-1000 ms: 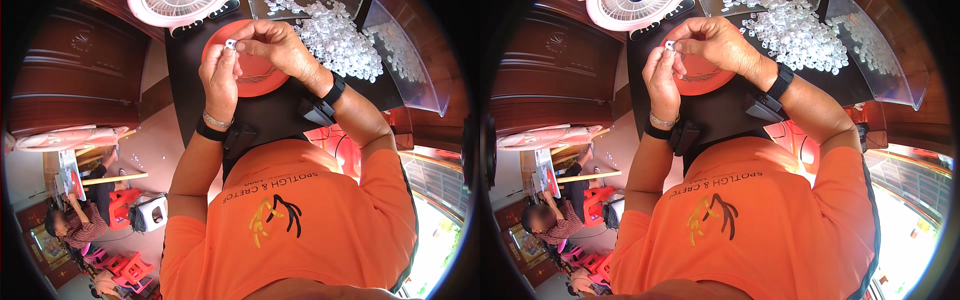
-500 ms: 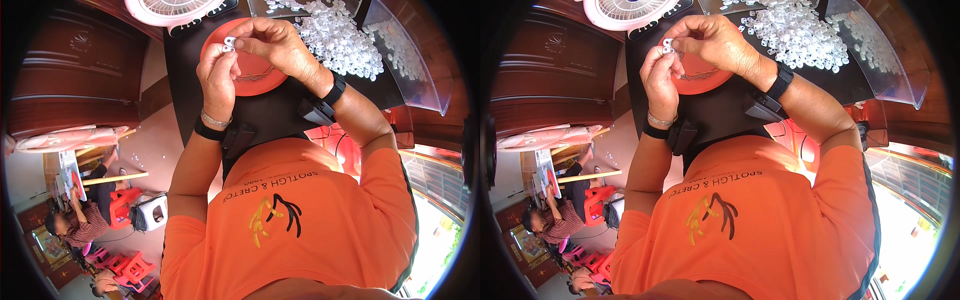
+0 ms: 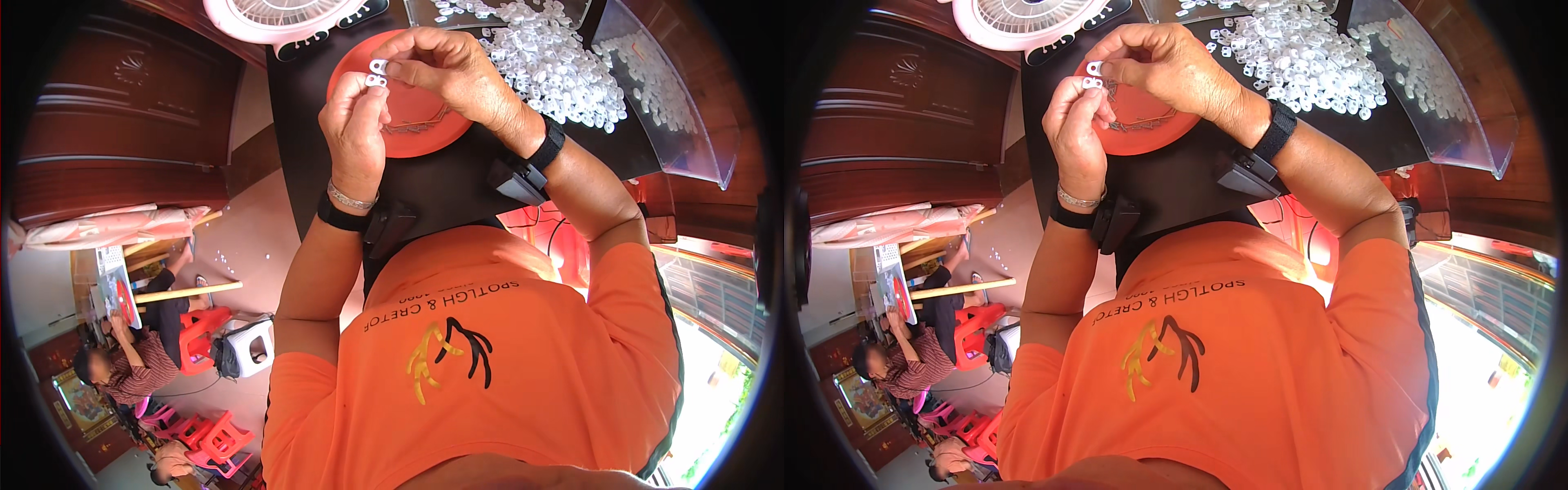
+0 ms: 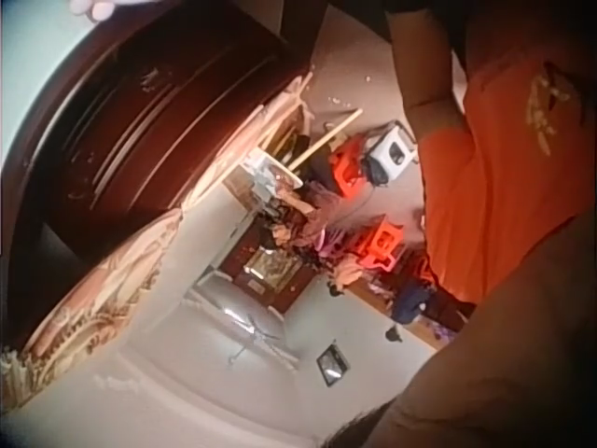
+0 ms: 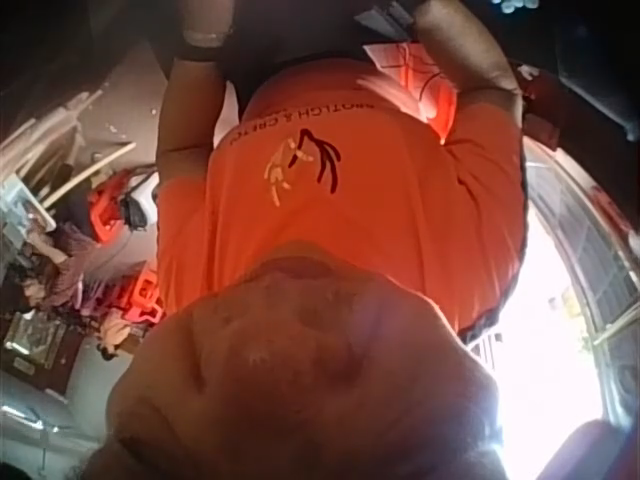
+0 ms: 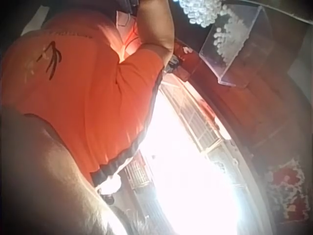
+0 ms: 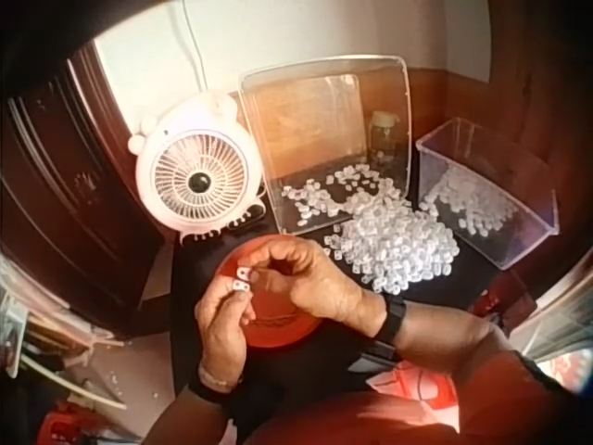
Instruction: The person is manually assembling small white plastic components by inserting tiny metal pieces into them.
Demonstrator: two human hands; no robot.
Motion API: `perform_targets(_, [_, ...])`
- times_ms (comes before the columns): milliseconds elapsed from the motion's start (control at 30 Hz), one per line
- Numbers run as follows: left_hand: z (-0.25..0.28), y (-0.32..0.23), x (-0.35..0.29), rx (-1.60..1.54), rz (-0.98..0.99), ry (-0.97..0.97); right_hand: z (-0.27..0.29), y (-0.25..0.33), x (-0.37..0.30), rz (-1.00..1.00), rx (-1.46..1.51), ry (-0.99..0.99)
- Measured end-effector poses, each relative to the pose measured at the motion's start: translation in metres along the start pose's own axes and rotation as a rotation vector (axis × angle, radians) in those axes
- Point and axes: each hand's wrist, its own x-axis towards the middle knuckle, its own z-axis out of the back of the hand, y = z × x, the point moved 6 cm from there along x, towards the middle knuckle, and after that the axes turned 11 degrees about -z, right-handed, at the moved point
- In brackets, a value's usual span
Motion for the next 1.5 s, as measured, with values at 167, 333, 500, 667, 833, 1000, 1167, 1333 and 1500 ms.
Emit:
perform_targets(167, [0.001,-0.001,0.0,0.039,-0.021,0.003,-0.005,0.005,-0.001,0.062,-0.104,0.098])
perform_targets(333, [0.004,0.007,0.0,0.094,-0.03,0.017,-0.006,0.003,-0.001,-0.053,-0.121,0.102])
perform_targets(500, [0.001,0.005,0.0,0.138,-0.08,0.064,-0.003,-0.004,0.002,-0.052,-0.135,0.118])
perform_targets(667, [0.004,0.015,0.002,-0.16,0.181,0.075,-0.003,0.011,-0.001,0.187,-0.494,0.004])
perform_targets(833, [-0.003,0.03,-0.004,-0.536,0.49,0.123,-0.003,0.009,0.0,0.354,-0.573,0.033])
perform_targets(1000, [-0.005,0.035,-0.006,-0.69,0.6,0.165,-0.004,0.012,0.0,0.36,-0.536,0.13])
perform_targets(1167, [-0.004,0.034,-0.003,-0.681,0.505,0.162,0.0,0.008,0.004,0.246,-0.366,0.141])
perform_targets(1333, [-0.006,0.031,0.0,-0.644,0.45,0.138,0.002,0.006,0.004,0.198,-0.326,0.116])
perform_targets(1500, [-0.003,0.022,0.004,-0.468,0.322,0.121,0.0,0.008,0.003,0.191,-0.364,0.108])
